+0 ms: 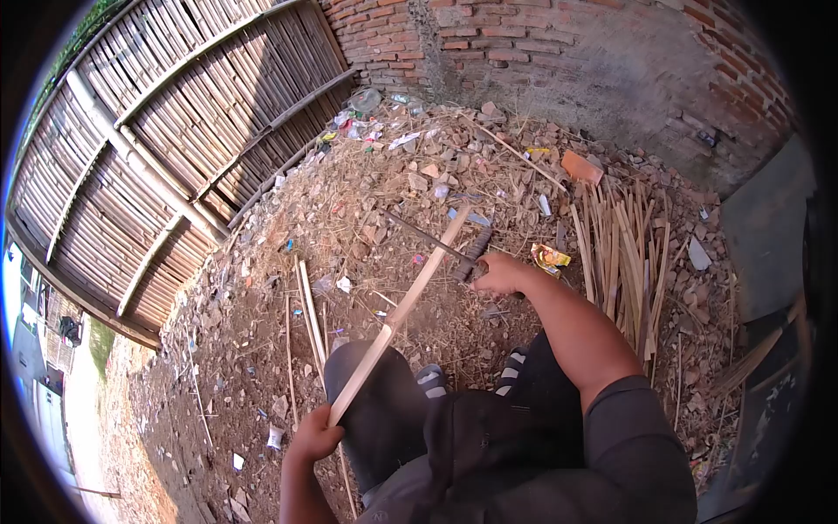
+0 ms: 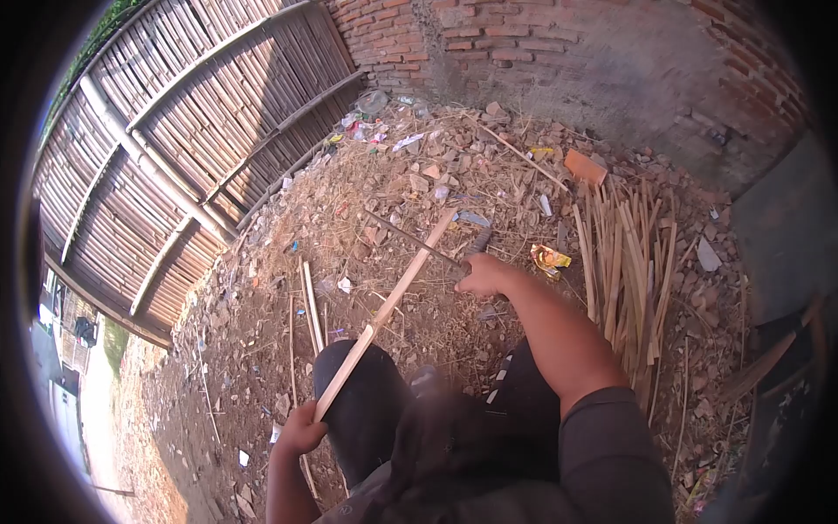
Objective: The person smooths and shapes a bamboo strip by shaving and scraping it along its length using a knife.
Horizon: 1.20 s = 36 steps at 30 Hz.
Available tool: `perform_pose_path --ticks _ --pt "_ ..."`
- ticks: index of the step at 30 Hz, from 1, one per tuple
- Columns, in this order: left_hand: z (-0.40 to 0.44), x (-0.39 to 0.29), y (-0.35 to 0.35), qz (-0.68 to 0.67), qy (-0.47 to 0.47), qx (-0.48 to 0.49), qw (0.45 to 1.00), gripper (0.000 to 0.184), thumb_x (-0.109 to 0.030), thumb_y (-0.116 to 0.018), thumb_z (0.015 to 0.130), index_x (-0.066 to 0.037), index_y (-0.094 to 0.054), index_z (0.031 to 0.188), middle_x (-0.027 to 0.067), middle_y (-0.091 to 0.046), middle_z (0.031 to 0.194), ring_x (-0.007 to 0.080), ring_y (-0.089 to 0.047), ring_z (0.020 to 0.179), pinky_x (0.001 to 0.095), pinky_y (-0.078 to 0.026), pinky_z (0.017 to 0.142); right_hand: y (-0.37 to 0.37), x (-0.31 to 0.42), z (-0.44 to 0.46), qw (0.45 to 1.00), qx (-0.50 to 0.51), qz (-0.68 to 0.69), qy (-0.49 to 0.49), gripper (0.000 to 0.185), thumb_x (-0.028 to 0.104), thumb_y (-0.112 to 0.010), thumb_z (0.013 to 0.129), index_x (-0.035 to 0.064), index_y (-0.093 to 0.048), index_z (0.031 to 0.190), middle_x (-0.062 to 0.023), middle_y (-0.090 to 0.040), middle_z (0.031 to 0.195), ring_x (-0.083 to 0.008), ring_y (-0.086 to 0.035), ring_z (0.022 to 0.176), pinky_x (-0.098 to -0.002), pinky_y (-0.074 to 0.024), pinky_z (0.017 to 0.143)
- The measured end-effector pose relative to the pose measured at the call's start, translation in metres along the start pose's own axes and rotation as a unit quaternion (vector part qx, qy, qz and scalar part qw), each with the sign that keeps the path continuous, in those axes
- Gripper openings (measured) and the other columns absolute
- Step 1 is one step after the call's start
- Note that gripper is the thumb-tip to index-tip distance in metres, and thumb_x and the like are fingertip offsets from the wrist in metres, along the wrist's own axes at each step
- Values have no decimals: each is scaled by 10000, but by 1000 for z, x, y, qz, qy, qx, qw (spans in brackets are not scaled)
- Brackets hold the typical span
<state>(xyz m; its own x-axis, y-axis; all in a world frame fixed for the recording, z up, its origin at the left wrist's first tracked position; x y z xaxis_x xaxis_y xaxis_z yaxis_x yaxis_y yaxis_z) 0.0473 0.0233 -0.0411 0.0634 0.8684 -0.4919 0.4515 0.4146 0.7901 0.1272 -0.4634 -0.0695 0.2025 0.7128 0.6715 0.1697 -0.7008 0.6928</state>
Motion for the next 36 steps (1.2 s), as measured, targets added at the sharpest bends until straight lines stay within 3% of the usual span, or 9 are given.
perform_pose_path --ticks 1,4,8,12,19,27,31,32,36 --pt "-1 -3 1 3 -1 -2 1000 347 -201 -625 721 26 -627 984 257 -677 904 408 -674 897 461 -518 806 2 -6 0 999 -14 22 -38 356 318 -766 760 70 -700 1007 -175 -721 941 -376 -702 915 -473 -552 784" --pt "-4 -14 5 36 0 -17 999 310 -194 -616 721 24 -598 941 276 -665 882 447 -663 887 485 -514 805 -8 18 -10 991 -30 -94 88 339 312 -764 757 70 -699 986 -175 -720 934 -378 -704 912 -472 -553 770" --pt "-4 -16 4 37 -7 -21 999 293 -188 -615 720 19 -586 925 280 -653 823 464 -660 841 494 -514 772 -35 58 -35 957 58 -247 140 465 314 -775 761 78 -716 1156 -179 -719 921 -361 -701 876 -461 -553 795" --pt "2 -3 -2 9 -7 -23 1000 288 -163 -615 716 27 -596 932 282 -661 827 444 -671 826 481 -517 753 -20 7 -1 994 75 -65 37 563 369 -785 763 54 -701 1221 -212 -725 1062 -372 -694 1014 -452 -550 875" --pt "1 -17 5 58 -19 -34 998 270 -149 -607 717 36 -583 912 262 -635 763 418 -648 748 471 -509 711 -22 53 -23 977 28 -191 93 380 285 -736 777 88 -709 1101 -190 -725 983 -360 -703 957 -458 -561 832" --pt "5 -7 4 -8 -18 -20 1000 258 -153 -611 713 32 -551 883 243 -618 755 372 -642 734 462 -499 701 5 -10 6 998 -24 -52 -24 654 360 -788 772 -9 -647 1293 -235 -710 1146 -354 -695 1046 -414 -547 912" --pt "5 -4 1 5 -7 -21 1000 296 -162 -618 710 37 -565 923 252 -634 790 393 -652 766 469 -503 725 -24 43 -14 987 5 -135 83 493 338 -782 789 45 -695 1176 -209 -722 999 -375 -701 974 -467 -551 846" --pt "5 -4 1 10 -21 -30 999 291 -161 -615 710 40 -575 917 257 -641 794 404 -651 763 465 -505 720 -29 60 -27 977 12 -164 132 302 278 -732 787 59 -705 993 -189 -711 905 -377 -701 900 -486 -557 809" --pt "-4 -18 6 -19 -13 -23 999 260 -161 -609 708 40 -575 870 280 -638 778 449 -651 774 481 -507 717 -17 31 -9 987 -2 -98 130 393 331 -782 780 65 -715 1061 -198 -720 896 -356 -716 856 -461 -554 771"
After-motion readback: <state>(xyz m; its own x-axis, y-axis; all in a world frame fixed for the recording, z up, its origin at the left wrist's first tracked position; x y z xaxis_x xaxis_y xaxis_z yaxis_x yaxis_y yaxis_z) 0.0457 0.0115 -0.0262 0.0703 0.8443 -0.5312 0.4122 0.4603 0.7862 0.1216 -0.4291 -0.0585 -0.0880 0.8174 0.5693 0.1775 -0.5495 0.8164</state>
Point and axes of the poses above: each hand's wrist, its own z-axis towards the middle knuckle, its own y-axis out of the back of the hand, x = y × z, the point moved 6 cm from there along z, towards the middle knuckle
